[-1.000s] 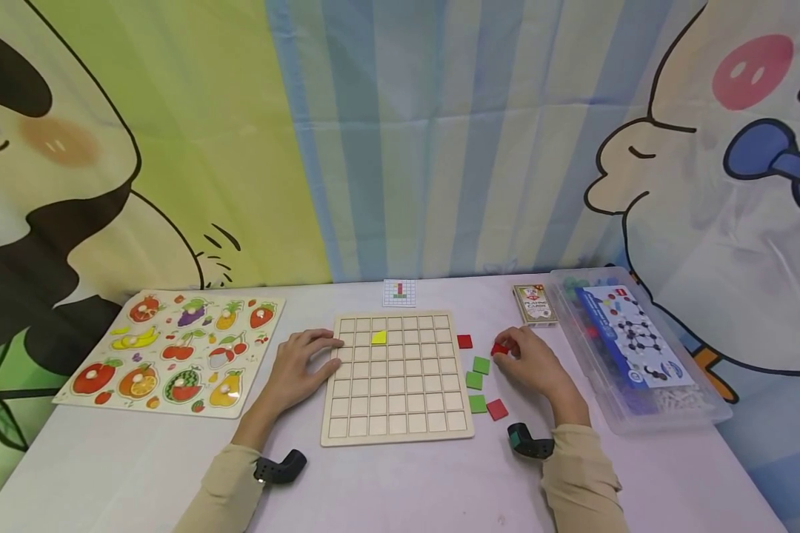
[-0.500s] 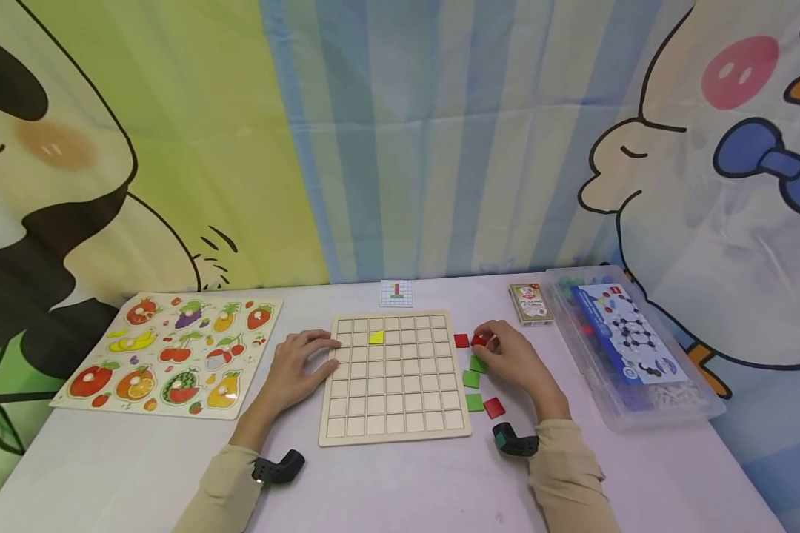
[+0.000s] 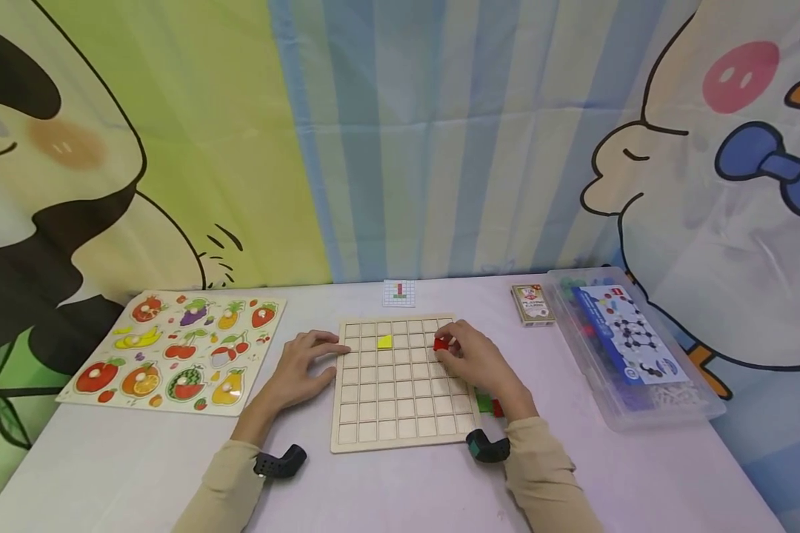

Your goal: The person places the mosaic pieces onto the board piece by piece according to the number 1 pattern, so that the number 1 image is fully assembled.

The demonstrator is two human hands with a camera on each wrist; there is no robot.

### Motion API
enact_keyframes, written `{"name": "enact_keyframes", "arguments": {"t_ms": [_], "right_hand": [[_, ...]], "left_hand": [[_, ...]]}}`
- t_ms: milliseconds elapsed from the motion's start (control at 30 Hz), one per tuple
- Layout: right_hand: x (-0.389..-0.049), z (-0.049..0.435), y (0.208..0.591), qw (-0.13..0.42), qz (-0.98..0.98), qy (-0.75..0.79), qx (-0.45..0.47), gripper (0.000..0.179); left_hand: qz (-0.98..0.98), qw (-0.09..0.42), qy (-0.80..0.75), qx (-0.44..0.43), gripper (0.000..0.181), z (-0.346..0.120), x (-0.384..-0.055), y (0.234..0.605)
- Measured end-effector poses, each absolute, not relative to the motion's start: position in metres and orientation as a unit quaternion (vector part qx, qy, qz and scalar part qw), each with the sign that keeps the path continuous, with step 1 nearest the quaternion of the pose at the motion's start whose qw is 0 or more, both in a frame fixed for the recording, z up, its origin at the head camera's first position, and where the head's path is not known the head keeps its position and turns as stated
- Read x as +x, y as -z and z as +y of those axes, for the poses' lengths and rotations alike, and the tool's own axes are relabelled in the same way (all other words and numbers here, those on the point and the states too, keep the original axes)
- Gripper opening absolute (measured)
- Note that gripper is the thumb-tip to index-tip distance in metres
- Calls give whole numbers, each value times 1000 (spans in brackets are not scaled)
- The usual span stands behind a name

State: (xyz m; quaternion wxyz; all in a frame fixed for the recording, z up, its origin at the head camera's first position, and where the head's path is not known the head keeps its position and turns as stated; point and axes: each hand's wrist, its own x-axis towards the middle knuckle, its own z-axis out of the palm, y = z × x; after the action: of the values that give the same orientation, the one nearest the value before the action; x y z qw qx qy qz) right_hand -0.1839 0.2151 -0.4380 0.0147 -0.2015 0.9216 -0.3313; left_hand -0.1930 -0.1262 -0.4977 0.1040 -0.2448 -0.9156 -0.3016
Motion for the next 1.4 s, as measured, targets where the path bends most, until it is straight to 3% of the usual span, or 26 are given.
{"name": "enact_keyframes", "arguments": {"t_ms": [300,667,1400], "right_hand": [[-190,182,433,26,923,293,-247,27],[-209,158,434,20,940,256,-225,25],[-214,160,442,45,929,286,-230,27]], "left_hand": [[-912,101,287,-274,37,-126,-191,496],[-910,123,280,-282,36,-125,-193,499],[-905,119,289,-289,32,-108,-189,491]]}}
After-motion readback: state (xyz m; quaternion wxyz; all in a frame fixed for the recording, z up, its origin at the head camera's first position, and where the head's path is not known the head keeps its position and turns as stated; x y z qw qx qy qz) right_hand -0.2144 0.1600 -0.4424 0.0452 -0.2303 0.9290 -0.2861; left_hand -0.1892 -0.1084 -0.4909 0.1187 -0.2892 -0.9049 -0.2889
